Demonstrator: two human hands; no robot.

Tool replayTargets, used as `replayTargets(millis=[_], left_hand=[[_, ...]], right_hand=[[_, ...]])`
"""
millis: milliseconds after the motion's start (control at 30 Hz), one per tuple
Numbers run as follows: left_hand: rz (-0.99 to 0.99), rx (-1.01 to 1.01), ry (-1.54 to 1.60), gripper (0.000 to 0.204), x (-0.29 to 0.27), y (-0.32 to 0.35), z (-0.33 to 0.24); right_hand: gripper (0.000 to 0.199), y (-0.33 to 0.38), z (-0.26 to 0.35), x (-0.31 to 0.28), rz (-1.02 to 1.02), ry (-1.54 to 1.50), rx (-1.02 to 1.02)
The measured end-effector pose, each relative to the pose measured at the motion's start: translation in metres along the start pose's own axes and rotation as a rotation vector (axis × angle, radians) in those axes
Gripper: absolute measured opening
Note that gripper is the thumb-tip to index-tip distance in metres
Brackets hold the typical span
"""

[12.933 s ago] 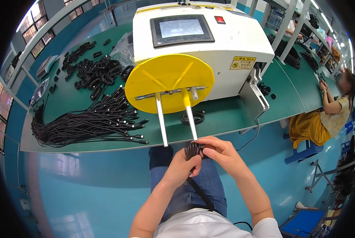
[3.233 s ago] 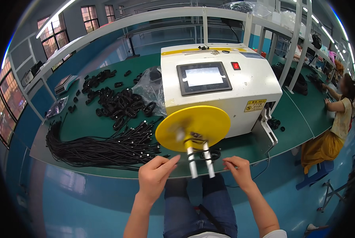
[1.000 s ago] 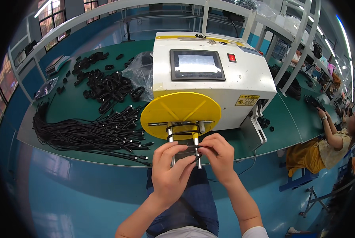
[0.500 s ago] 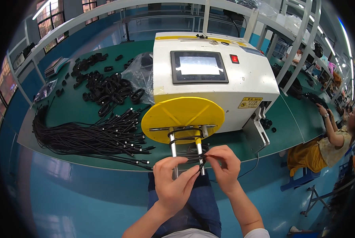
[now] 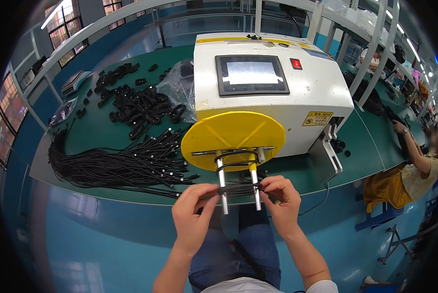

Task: Use a wire winding machine to bundle and organize black electrical cables.

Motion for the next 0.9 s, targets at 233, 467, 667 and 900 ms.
replayTargets(millis=[233,467,667,900], left_hand=[[0.098,-0.200,0.182,0.020,-0.001,0.005,0.007],[-0.056,0.189,-0.161,0.023,0.004,0.000,-0.002],[0.076,0.194,-0.111,0.027,-0.005,0.000,0.008],[0.262,0.173,-0.006,0.028,-0.010,-0.008,0.008]], right_hand=[[0.019,0.001,-0.005,-0.001,-0.010,-0.103,0.076],[0.024,-0.004,0.003,0.001,0.003,-0.031,0.085],[0.028,-0.008,0.000,-0.005,0.086,0.078,-0.062],[0.027,-0.012,-0.003,-0.012,0.173,0.130,-0.108]])
Point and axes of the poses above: each hand's wrist, its own y-axis away from the middle knuckle, its own x-axis out of the palm, z = x × y, the point moved 1 cm from there along -y, towards the middle knuckle
